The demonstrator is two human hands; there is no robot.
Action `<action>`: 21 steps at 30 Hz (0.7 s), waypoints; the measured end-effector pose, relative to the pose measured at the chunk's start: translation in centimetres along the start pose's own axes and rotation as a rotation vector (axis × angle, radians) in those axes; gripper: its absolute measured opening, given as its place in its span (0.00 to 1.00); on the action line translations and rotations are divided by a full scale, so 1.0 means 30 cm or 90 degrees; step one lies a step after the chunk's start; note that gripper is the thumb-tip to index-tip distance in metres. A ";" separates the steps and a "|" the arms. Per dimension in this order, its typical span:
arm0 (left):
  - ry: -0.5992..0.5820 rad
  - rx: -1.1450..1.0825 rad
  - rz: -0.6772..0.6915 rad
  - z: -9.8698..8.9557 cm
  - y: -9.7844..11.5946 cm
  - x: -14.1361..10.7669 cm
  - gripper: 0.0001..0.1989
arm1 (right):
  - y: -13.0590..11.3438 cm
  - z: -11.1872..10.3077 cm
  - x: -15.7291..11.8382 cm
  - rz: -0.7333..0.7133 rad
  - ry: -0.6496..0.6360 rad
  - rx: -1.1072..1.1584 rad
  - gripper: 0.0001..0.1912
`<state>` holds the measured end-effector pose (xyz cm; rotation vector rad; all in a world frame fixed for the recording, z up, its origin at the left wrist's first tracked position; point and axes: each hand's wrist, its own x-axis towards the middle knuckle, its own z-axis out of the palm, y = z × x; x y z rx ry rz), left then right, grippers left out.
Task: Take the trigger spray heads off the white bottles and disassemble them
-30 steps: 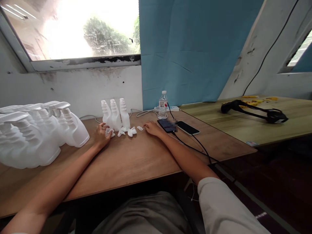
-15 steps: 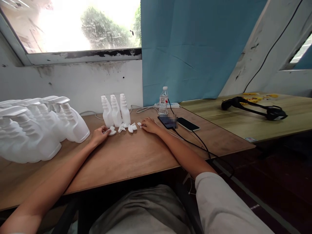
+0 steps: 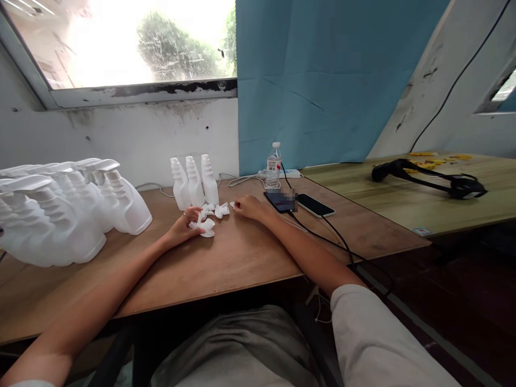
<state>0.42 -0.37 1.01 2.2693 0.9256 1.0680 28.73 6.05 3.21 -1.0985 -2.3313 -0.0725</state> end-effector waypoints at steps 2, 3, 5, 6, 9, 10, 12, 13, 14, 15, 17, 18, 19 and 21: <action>-0.015 -0.009 0.004 0.009 0.005 0.001 0.28 | -0.048 -0.008 -0.003 -0.015 0.054 0.033 0.07; -0.020 -0.010 0.005 0.013 0.005 0.001 0.25 | -0.077 -0.010 -0.004 -0.031 0.075 0.052 0.08; -0.024 -0.006 0.006 0.021 0.004 0.000 0.19 | -0.136 -0.008 -0.007 -0.078 0.102 0.088 0.07; -0.021 -0.004 0.005 0.024 0.002 0.000 0.18 | -0.163 -0.005 -0.009 -0.104 0.110 0.104 0.08; -0.013 0.003 -0.003 0.032 -0.007 -0.002 0.23 | -0.224 0.010 -0.017 -0.180 0.121 0.138 0.08; -0.012 0.005 -0.004 0.034 -0.009 -0.003 0.25 | -0.236 0.015 -0.020 -0.202 0.121 0.144 0.08; -0.016 0.013 -0.004 0.036 -0.011 -0.003 0.27 | -0.250 0.020 -0.028 -0.243 0.113 0.150 0.08; -0.020 0.018 -0.002 0.035 -0.011 -0.004 0.27 | -0.255 0.019 -0.032 -0.266 0.103 0.149 0.07; -0.024 0.024 0.000 0.035 -0.010 -0.004 0.27 | -0.258 0.017 -0.036 -0.288 0.088 0.151 0.08; -0.029 0.030 0.003 0.033 -0.008 -0.005 0.26 | -0.261 0.013 -0.040 -0.307 0.070 0.157 0.08; -0.040 0.045 0.008 0.029 -0.002 -0.006 0.23 | -0.266 0.002 -0.047 -0.333 0.038 0.177 0.09; -0.046 0.054 0.011 0.026 0.001 -0.006 0.22 | -0.268 -0.004 -0.049 -0.337 0.028 0.188 0.09; -0.051 0.064 0.015 0.023 0.004 -0.006 0.21 | -0.269 -0.010 -0.050 -0.337 0.024 0.198 0.08; -0.059 0.081 0.025 0.016 0.011 -0.006 0.19 | -0.268 -0.018 -0.051 -0.328 0.019 0.208 0.08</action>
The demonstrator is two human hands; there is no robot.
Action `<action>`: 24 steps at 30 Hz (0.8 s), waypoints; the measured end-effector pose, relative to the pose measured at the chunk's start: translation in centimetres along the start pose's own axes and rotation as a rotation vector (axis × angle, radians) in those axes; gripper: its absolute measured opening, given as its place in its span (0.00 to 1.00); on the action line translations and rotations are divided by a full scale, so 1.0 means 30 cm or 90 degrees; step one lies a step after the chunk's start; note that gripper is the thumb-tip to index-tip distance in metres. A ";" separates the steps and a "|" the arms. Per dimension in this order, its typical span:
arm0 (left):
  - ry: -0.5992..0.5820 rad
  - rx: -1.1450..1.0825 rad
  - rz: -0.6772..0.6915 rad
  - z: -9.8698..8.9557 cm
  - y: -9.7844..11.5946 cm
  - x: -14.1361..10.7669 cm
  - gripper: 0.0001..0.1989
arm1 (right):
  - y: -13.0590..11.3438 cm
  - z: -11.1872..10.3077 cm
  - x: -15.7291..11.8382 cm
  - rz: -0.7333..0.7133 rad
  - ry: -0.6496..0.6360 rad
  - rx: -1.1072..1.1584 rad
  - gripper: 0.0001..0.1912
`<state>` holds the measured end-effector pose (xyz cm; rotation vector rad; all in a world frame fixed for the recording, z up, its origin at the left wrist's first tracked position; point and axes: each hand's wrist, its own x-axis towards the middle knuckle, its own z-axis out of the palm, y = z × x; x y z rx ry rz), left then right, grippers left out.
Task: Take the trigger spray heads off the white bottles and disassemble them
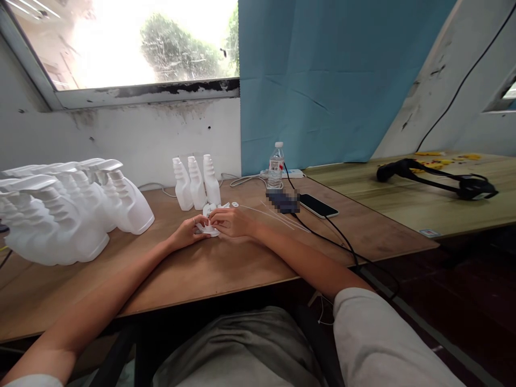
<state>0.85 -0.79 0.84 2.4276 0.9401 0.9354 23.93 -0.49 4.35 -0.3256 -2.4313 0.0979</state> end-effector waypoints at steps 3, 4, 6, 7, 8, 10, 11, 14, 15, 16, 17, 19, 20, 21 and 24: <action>-0.011 0.021 0.024 -0.010 0.008 0.000 0.18 | 0.005 -0.006 -0.001 0.025 -0.032 0.018 0.07; -0.016 0.027 0.034 -0.013 0.011 0.001 0.17 | 0.007 -0.006 -0.001 0.031 -0.045 0.024 0.07; -0.021 0.037 0.050 -0.016 0.017 0.000 0.16 | 0.010 -0.004 -0.002 0.038 -0.056 0.032 0.07; -0.022 0.041 0.056 -0.017 0.021 0.000 0.15 | 0.011 -0.002 -0.002 0.039 -0.056 0.035 0.08; -0.020 0.044 0.059 -0.017 0.024 -0.001 0.14 | 0.011 -0.001 -0.002 0.040 -0.056 0.038 0.08; -0.015 0.047 0.062 -0.015 0.028 -0.002 0.14 | 0.012 0.001 -0.002 0.040 -0.060 0.047 0.09; -0.012 0.048 0.063 -0.014 0.029 -0.003 0.14 | 0.012 0.002 -0.002 0.039 -0.064 0.051 0.09; -0.007 0.049 0.063 -0.011 0.029 -0.006 0.13 | 0.010 0.004 -0.002 0.036 -0.073 0.059 0.10; -0.005 0.051 0.061 -0.009 0.028 -0.007 0.13 | 0.008 0.005 -0.002 0.035 -0.075 0.059 0.10; -0.003 0.053 0.058 -0.008 0.028 -0.008 0.13 | 0.007 0.006 -0.001 0.036 -0.076 0.056 0.10; -0.002 0.057 0.054 -0.007 0.029 -0.008 0.13 | 0.005 0.007 -0.001 0.044 -0.076 0.052 0.10; 0.007 0.068 0.043 -0.003 0.031 -0.007 0.14 | 0.006 0.006 0.003 0.078 -0.077 0.038 0.09; 0.012 0.073 0.036 -0.001 0.033 -0.005 0.16 | 0.011 0.002 0.005 0.103 -0.074 0.029 0.09; 0.015 0.078 0.030 0.001 0.036 -0.002 0.17 | 0.019 -0.005 0.007 0.136 -0.071 0.017 0.10; 0.007 0.083 0.030 0.005 0.043 0.007 0.18 | 0.066 -0.055 0.003 0.280 -0.086 -0.054 0.14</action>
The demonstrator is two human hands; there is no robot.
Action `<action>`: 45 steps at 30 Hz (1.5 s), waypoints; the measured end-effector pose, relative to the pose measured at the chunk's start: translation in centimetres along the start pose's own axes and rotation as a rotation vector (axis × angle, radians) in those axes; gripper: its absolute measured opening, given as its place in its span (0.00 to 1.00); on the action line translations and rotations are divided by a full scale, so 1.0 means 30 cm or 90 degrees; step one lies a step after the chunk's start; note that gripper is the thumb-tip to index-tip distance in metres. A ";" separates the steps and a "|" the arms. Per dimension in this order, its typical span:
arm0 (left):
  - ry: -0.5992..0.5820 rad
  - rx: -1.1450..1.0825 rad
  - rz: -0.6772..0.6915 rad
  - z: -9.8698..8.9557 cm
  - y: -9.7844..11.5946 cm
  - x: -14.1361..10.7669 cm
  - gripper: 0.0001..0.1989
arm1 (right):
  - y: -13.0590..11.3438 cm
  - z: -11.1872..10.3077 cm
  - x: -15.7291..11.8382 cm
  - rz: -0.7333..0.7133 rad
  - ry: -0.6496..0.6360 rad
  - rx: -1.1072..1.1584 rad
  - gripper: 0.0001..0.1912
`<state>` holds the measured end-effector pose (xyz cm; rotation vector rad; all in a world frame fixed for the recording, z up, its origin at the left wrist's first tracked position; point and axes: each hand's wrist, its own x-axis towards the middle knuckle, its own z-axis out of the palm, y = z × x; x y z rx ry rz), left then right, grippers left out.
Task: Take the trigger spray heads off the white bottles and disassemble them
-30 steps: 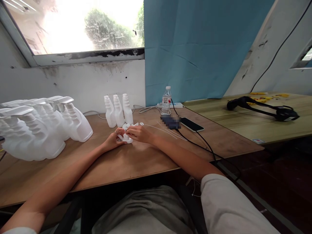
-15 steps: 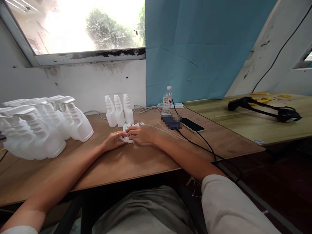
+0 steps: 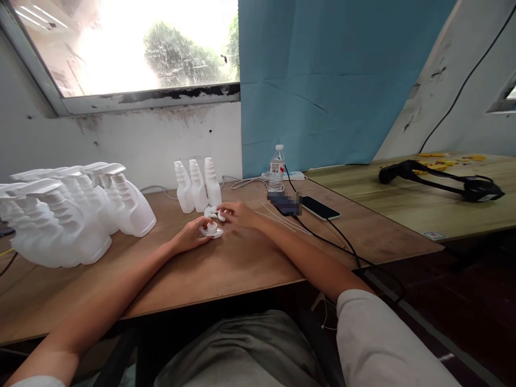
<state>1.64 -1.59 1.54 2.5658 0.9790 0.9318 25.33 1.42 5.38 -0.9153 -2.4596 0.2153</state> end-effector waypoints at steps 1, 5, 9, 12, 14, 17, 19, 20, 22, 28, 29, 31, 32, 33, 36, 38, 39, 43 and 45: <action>-0.006 -0.001 0.004 0.000 0.002 0.003 0.18 | 0.025 -0.023 0.000 0.063 -0.014 -0.036 0.15; -0.023 -0.009 0.014 -0.004 0.010 0.005 0.14 | 0.145 -0.117 -0.029 0.264 -0.112 -0.145 0.10; -0.026 -0.014 0.014 -0.004 0.020 0.000 0.13 | 0.233 -0.156 -0.063 0.421 -0.198 -0.206 0.13; -0.017 -0.004 0.003 0.002 0.023 -0.002 0.13 | 0.252 -0.156 -0.066 0.457 -0.205 -0.203 0.13; -0.008 0.005 -0.011 0.007 0.020 -0.004 0.15 | 0.244 -0.158 -0.059 0.452 -0.177 -0.181 0.10; 0.002 0.018 -0.033 0.011 0.011 -0.006 0.17 | 0.210 -0.167 -0.042 0.408 -0.083 -0.121 0.07; 0.003 0.023 -0.037 0.013 0.006 -0.007 0.16 | 0.176 -0.171 -0.030 0.359 -0.002 -0.061 0.08; 0.003 0.025 -0.035 0.013 0.004 -0.007 0.16 | 0.156 -0.171 -0.025 0.332 0.034 -0.030 0.09; 0.002 0.028 -0.032 0.013 0.003 -0.008 0.15 | 0.114 -0.163 -0.015 0.283 0.090 0.030 0.11; 0.008 0.046 -0.046 0.012 0.001 -0.010 0.16 | 0.029 -0.110 -0.004 0.062 0.170 0.353 0.09; 0.009 0.048 -0.049 0.012 0.000 -0.010 0.17 | 0.025 -0.101 -0.003 0.059 0.157 0.373 0.10; 0.009 0.052 -0.053 0.012 -0.002 -0.009 0.17 | 0.021 -0.087 -0.003 0.078 0.115 0.380 0.12; 0.009 0.054 -0.053 0.011 -0.002 -0.009 0.18 | 0.022 -0.082 -0.003 0.089 0.090 0.376 0.12; 0.008 0.058 -0.053 0.010 -0.003 -0.008 0.18 | 0.023 -0.078 -0.003 0.097 0.064 0.370 0.12; 0.006 0.074 -0.047 0.007 0.003 -0.005 0.18 | 0.029 -0.070 -0.006 0.103 -0.012 0.367 0.15; 0.004 0.088 -0.038 0.005 0.011 -0.002 0.17 | 0.033 -0.065 -0.009 0.101 -0.072 0.371 0.16; 0.002 0.094 -0.034 0.004 0.017 0.000 0.16 | 0.035 -0.061 -0.011 0.099 -0.103 0.374 0.16; -0.001 0.115 -0.023 -0.001 0.038 0.003 0.15 | 0.034 -0.047 -0.010 0.095 -0.161 0.391 0.18; -0.003 0.124 -0.022 -0.004 0.041 0.002 0.15 | 0.027 -0.044 -0.005 0.095 -0.130 0.401 0.18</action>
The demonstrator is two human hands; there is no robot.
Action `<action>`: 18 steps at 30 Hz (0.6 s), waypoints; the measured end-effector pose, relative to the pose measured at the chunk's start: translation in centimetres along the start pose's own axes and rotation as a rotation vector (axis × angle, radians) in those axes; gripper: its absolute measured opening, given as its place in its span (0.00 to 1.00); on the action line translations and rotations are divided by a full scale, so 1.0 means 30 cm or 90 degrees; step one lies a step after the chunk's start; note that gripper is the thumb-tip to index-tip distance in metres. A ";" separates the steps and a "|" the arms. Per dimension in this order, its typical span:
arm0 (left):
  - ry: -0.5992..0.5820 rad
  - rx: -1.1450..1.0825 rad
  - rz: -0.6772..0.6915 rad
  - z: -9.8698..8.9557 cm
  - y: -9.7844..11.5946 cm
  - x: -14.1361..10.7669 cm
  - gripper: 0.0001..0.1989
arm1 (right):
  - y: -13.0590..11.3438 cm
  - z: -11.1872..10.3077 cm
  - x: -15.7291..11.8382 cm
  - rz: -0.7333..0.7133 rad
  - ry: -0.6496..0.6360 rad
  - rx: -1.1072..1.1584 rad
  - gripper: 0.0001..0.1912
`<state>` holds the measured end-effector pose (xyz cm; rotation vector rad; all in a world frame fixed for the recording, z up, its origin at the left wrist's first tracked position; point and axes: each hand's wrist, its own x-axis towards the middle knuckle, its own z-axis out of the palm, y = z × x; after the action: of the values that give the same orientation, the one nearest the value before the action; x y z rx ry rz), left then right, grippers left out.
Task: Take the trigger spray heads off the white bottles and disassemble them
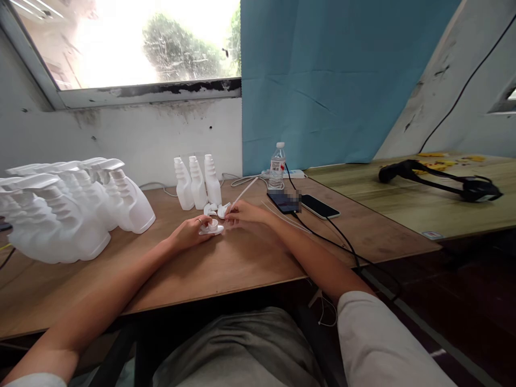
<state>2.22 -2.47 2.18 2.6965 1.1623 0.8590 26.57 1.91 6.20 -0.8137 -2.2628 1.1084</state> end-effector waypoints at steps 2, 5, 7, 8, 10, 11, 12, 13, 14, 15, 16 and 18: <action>-0.004 0.005 0.000 -0.001 -0.005 -0.002 0.15 | -0.011 0.005 0.005 -0.018 0.053 0.014 0.19; -0.007 0.005 0.002 0.002 -0.019 -0.004 0.16 | -0.034 0.016 0.006 -0.044 0.122 0.037 0.19; -0.011 -0.001 0.009 0.005 -0.027 -0.002 0.15 | -0.049 0.029 0.004 -0.062 0.145 0.049 0.18; -0.013 -0.006 0.013 0.006 -0.030 -0.002 0.15 | -0.055 0.038 0.003 -0.071 0.149 0.054 0.18; -0.018 -0.017 0.023 0.006 -0.033 0.000 0.14 | -0.062 0.057 0.002 -0.088 0.143 0.061 0.17; -0.020 -0.023 0.027 0.006 -0.033 0.000 0.14 | -0.063 0.066 0.003 -0.095 0.135 0.063 0.18; -0.022 -0.027 0.029 0.005 -0.032 -0.001 0.14 | -0.063 0.076 0.005 -0.100 0.127 0.063 0.18; -0.025 -0.031 0.029 0.005 -0.031 -0.002 0.14 | -0.061 0.085 0.007 -0.104 0.119 0.061 0.18; -0.027 -0.033 0.028 0.004 -0.029 -0.004 0.14 | -0.058 0.093 0.010 -0.108 0.115 0.060 0.18; -0.028 -0.035 0.025 0.004 -0.028 -0.006 0.14 | -0.055 0.100 0.012 -0.112 0.111 0.057 0.18; -0.029 -0.037 0.019 0.005 -0.026 -0.008 0.14 | -0.051 0.106 0.015 -0.116 0.110 0.055 0.18; -0.026 -0.042 0.005 0.006 -0.021 -0.010 0.16 | -0.043 0.115 0.019 -0.122 0.112 0.051 0.17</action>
<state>1.74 -2.21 1.71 2.6551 1.0953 0.8248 23.55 -0.14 5.45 -0.6211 -2.0883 0.9914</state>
